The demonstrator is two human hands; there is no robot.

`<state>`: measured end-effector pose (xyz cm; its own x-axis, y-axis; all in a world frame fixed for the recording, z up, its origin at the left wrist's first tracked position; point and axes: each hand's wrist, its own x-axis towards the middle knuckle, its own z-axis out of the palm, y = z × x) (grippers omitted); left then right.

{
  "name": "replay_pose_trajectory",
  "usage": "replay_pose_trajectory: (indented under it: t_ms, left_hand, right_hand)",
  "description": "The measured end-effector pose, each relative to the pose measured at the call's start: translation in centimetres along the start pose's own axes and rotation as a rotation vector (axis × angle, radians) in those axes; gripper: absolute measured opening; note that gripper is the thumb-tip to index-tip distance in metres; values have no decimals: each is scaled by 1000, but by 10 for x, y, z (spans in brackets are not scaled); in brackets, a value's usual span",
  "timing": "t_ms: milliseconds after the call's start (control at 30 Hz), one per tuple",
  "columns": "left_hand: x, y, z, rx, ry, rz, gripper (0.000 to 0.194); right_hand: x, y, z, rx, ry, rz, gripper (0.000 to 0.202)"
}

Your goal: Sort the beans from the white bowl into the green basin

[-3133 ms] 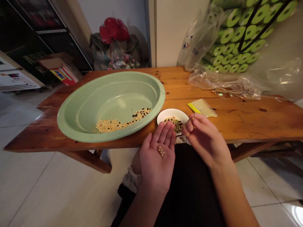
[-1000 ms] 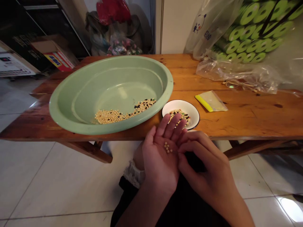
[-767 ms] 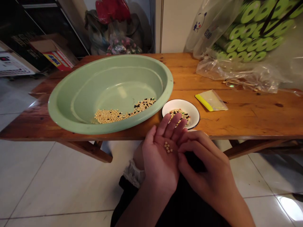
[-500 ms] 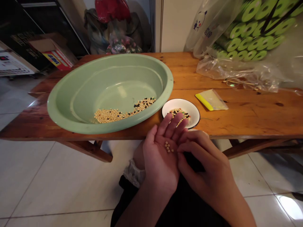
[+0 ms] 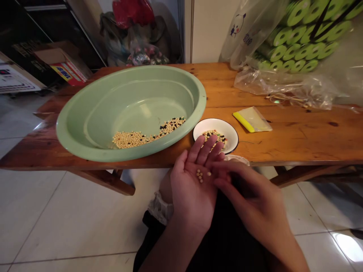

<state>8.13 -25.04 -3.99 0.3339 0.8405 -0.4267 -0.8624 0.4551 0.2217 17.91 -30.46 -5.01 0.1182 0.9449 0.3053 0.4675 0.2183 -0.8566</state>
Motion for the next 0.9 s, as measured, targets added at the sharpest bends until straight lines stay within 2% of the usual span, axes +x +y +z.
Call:
replay_pose_trajectory:
  t_ms: [167,267,367,500,600,667,767,900]
  left_hand:
    - [1,2,1,-22,-5,-23,43]
    - [2,2,2,-23,13,-32,42]
    - [2,1,2,-16,16,-27,41]
    - [1,0,1,-11,12,-7,40]
    - [1,0,0,-13,16,19,38]
    - [1,1,0,-16,23,29,38]
    - [1,2,-1,-29,29,24,39]
    - [2,4,-1,-46,14,15,40]
  right_hand:
    - [2,15,-10,513,28,224,32]
    - [2,22,-14,774,18,251,23]
    - [7,24,-16,881,17,223,13]
    - [34,28,-19,744,100,146,10]
    - [63,36,-18,491,212,44,7]
    - [78,41,-15,322,241,14,4]
    - [86,46,-9,170,233,21,3]
    - [82,45,-5,134,235,-3,10]
